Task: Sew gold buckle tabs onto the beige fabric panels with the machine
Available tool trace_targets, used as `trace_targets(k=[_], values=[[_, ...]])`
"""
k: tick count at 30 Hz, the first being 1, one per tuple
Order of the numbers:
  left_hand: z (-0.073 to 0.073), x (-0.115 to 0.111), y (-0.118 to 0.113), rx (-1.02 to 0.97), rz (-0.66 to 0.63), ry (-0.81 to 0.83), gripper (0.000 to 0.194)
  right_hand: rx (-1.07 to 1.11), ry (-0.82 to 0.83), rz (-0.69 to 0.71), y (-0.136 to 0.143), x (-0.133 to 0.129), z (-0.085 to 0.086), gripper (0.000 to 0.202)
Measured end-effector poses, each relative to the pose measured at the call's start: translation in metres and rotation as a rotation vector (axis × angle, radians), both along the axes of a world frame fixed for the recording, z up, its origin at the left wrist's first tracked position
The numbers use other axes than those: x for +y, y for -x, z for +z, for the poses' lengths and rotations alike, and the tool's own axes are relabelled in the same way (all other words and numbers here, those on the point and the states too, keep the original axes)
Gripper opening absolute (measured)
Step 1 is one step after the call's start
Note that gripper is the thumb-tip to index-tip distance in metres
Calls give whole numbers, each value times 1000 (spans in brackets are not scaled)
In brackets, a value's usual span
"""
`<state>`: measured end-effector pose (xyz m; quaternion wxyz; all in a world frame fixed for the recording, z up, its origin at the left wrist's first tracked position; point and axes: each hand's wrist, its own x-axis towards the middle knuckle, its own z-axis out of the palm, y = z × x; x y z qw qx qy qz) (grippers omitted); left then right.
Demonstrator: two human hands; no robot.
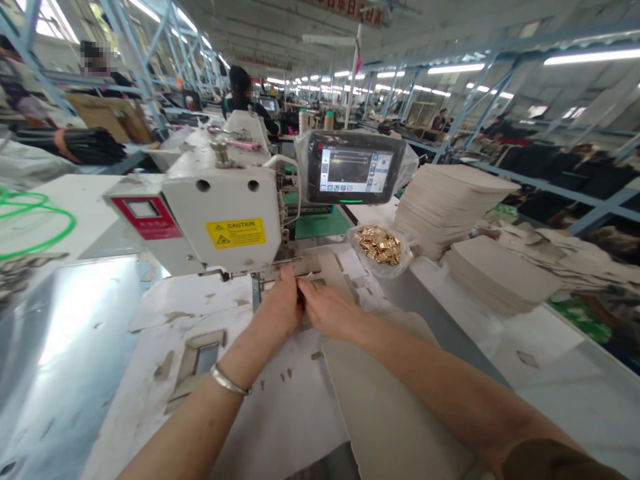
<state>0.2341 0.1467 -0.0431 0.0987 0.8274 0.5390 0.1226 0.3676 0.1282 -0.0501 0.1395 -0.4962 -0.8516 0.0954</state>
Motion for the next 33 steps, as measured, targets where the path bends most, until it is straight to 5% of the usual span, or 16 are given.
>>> trace_targets(k=[5,9,15,33], values=[[-1,-11,-3,78,-64,-260,50,231,100,-219,-7,17,-8,24],[-20,-21,4,148,-105,-392,49,309,209,-268,-26,37,-10,16],[-46,-13,13,180,-71,-269,61,315,315,-466,-49,60,-3,25],[-45,1,18,107,-84,-195,64,180,295,-519,-34,78,-4,20]])
